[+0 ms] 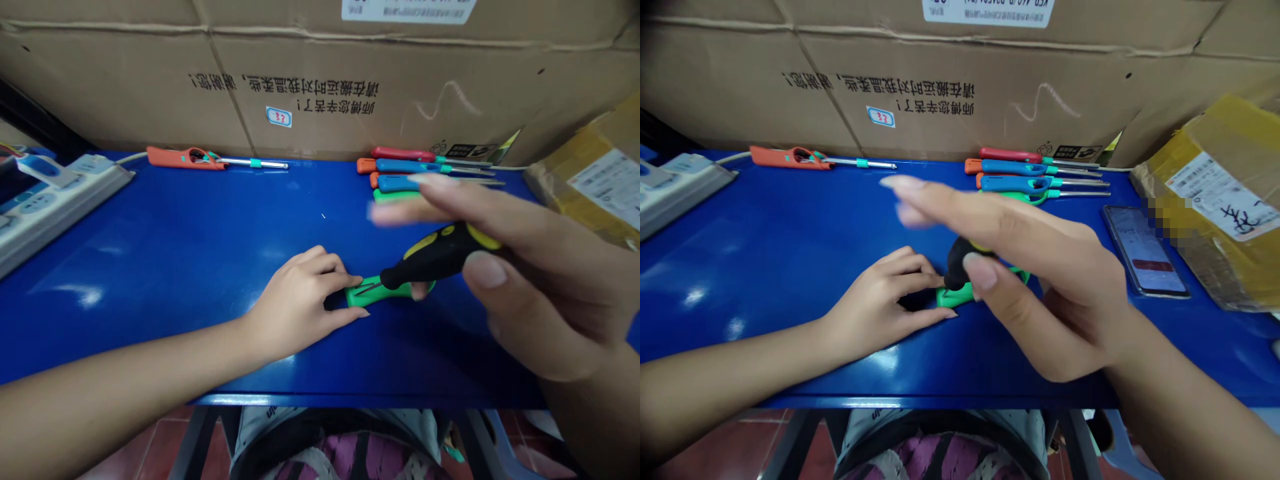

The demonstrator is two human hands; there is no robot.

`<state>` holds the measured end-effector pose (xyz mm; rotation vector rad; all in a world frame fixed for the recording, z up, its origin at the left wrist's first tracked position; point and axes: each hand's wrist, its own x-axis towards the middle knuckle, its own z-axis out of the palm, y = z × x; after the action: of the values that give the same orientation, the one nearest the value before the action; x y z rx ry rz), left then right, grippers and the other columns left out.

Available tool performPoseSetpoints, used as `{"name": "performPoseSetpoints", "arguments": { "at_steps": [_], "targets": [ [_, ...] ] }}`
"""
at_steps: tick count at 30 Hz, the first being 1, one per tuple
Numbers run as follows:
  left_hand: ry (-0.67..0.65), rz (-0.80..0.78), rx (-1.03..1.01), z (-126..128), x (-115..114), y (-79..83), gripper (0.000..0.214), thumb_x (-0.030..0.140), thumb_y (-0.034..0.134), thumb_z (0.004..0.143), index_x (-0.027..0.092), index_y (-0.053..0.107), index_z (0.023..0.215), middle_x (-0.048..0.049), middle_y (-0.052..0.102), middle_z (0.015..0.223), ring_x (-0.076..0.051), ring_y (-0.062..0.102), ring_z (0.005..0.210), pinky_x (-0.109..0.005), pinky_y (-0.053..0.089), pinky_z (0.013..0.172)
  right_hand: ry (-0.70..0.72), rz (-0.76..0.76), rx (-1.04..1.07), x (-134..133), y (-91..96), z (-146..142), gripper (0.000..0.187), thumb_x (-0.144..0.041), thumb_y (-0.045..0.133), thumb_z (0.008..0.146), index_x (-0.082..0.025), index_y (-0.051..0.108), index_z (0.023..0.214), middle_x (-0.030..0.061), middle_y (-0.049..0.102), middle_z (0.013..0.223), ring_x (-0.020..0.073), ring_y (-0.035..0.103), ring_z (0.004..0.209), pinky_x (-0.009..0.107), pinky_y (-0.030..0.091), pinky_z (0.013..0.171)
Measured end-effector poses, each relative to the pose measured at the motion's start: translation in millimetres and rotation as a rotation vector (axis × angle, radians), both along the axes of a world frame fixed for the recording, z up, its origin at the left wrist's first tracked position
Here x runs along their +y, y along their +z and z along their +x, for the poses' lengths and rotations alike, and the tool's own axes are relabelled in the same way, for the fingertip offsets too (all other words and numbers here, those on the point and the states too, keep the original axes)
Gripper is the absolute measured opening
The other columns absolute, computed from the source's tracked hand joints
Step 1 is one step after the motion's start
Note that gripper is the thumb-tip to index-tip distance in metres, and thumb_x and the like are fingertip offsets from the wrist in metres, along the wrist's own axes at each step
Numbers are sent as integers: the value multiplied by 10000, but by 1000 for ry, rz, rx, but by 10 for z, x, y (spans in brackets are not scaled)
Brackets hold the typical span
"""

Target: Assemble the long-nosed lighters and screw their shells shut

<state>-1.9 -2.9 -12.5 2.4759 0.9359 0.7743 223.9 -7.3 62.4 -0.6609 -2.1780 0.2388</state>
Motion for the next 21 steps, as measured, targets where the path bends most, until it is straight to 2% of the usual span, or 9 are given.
{"name": "performPoseSetpoints", "arguments": {
  "at_steps": [4,6,9,10,11,13,15,19,21],
  "targets": [
    [3,5,-17,-4,-3,-5,289,372,789,844,140,756,1014,-63,675,907,-212,583,833,-380,512,767,-46,162,14,12,30,-39,215,-163,711,882,-214,704,1091,-27,739,803,145,662,712,278,578,682],
    [1,-5,-6,-2,-3,-2,279,376,783,850,147,755,1008,-62,674,910,-209,578,831,-376,511,765,-46,92,-21,11,15,-51,353,-236,633,944,-215,631,1296,9,745,1079,165,694,868,301,583,823],
    [2,-13,9,4,-5,0,273,386,773,858,159,752,1008,-60,676,916,-206,573,831,-376,509,775,63,-127,-43,-10,-15,-48,685,-171,447,977,-260,215,1615,6,302,1664,220,590,1288,376,496,1094],
    [3,-14,10,5,-5,-2,270,388,771,860,160,751,1004,-61,678,921,-207,575,834,-378,509,779,75,-152,-45,-17,-20,-45,712,-138,448,965,-258,197,1620,2,256,1683,208,590,1288,359,498,1097],
    [4,-11,7,5,-5,-5,268,388,767,863,160,751,1003,-63,680,928,-210,578,841,-381,510,784,70,-136,-57,-20,-21,-44,677,-133,483,962,-245,278,1598,12,359,1640,184,638,1207,324,531,1051],
    [-2,-5,-3,3,-4,-11,270,384,758,871,157,747,1016,-68,679,932,-217,582,855,-387,512,788,13,-32,-103,-17,-17,-50,493,-223,629,950,-222,539,1436,18,686,1319,153,707,916,276,605,875],
    [-10,-1,-11,-2,-2,-13,272,375,752,876,151,744,1031,-68,673,921,-220,580,852,-388,511,778,-46,66,-139,-7,-15,-59,422,-339,727,900,-229,641,1299,-6,774,1063,151,698,753,279,627,747],
    [1,6,8,-7,-1,-4,270,371,766,865,158,752,1029,-62,667,897,-215,568,821,-379,504,748,31,47,-42,-2,-38,-35,475,-344,435,1056,-271,400,1524,9,570,1493,218,670,1192,428,541,1063],
    [7,1,16,-7,-3,-4,286,382,765,864,163,754,1047,-66,676,910,-219,580,832,-388,515,770,61,-16,-78,-7,-45,-10,487,-250,419,1039,-267,408,1525,-1,595,1465,207,657,1224,410,526,1089]
  ]
}}
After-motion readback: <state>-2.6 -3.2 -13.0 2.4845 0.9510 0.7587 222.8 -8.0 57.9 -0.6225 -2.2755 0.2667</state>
